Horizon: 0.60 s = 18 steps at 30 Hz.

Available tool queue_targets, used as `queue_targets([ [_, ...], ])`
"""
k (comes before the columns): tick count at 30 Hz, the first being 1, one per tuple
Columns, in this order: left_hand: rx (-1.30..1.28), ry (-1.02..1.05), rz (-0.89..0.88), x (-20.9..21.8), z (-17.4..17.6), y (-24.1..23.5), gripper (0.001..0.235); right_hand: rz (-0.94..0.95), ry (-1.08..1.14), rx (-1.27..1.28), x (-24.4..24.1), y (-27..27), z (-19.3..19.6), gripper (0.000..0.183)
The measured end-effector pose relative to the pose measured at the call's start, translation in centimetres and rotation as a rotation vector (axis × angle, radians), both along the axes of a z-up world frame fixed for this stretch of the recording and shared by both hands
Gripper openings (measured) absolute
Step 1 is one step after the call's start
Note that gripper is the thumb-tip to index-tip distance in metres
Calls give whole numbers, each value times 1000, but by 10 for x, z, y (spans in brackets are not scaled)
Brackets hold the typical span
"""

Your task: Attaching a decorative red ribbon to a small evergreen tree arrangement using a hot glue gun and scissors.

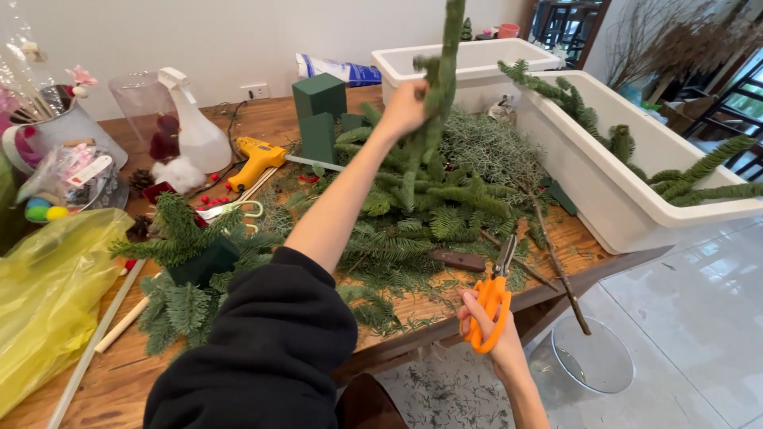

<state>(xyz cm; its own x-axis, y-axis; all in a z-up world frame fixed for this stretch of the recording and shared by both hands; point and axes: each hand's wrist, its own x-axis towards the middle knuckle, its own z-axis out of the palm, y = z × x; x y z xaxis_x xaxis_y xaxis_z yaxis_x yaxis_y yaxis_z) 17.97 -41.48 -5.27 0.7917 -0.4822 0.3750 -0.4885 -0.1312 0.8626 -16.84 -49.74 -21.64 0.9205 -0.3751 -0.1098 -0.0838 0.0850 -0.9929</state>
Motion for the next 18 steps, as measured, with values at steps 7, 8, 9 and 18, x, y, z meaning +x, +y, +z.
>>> queue_targets([
  [7,177,-249,70,-28,45,26,35,31,16,103,9,12,7,50],
  [8,345,-311,111,-40,40,26,28,51,-45,128,11,11,2,47],
  [9,514,-369,150,-53,35,24,29,70,-104,152,13,9,-4,45],
  [18,480,-196,-58,-83,-60,76,14,152,-165,205,8,3,-17,68],
])
